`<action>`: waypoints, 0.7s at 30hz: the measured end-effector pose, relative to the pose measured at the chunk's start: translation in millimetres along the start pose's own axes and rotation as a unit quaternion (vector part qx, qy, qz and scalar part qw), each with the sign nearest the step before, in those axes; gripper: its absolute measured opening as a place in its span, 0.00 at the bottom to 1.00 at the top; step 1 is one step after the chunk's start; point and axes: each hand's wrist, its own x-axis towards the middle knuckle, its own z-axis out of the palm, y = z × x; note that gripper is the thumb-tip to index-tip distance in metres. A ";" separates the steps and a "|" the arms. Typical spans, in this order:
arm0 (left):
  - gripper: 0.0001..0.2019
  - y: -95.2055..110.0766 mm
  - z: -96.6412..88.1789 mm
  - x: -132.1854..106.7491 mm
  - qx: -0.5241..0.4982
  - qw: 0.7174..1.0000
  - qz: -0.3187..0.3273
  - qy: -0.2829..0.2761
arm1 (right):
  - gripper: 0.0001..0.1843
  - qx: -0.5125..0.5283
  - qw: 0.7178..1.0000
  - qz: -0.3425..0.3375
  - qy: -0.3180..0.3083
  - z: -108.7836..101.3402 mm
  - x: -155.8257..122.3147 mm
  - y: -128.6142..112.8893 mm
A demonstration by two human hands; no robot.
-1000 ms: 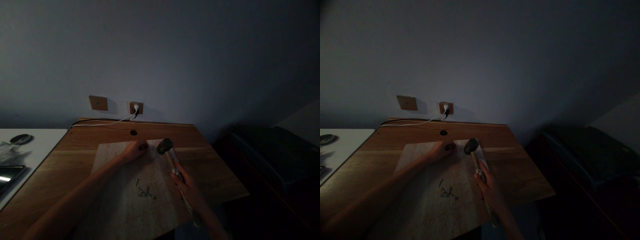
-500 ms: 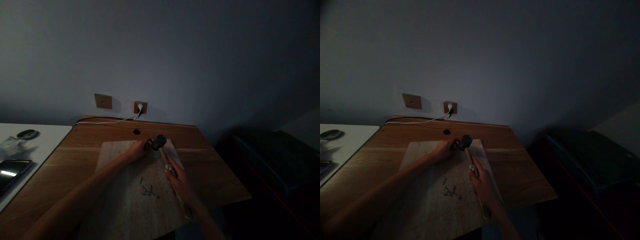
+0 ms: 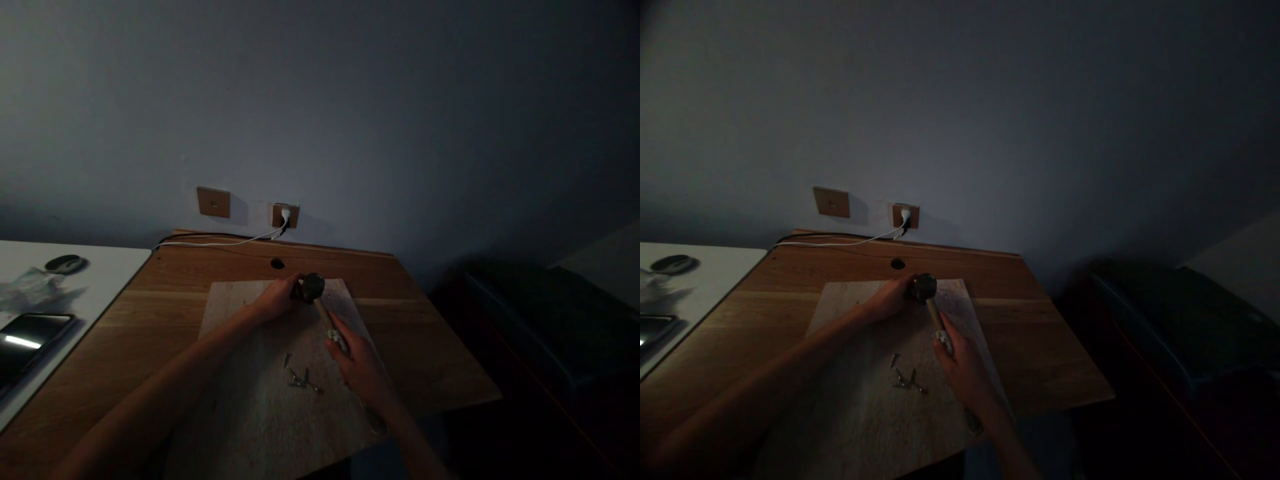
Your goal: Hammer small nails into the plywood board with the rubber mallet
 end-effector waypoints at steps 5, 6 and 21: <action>0.15 36.5 -39.7 -23.0 0.112 0.982 0.018 -0.148 | 0.35 0.023 1.000 0.006 -0.007 -5.5 -3.7 5.5; 0.13 47.9 -46.0 -31.8 0.125 0.969 0.029 -0.213 | 0.35 0.027 1.000 0.007 -0.008 -6.3 -4.5 7.4; 0.08 33.0 -37.1 -39.9 0.100 0.981 0.087 -0.141 | 0.35 0.077 0.997 0.019 0.000 -7.3 -11.6 16.8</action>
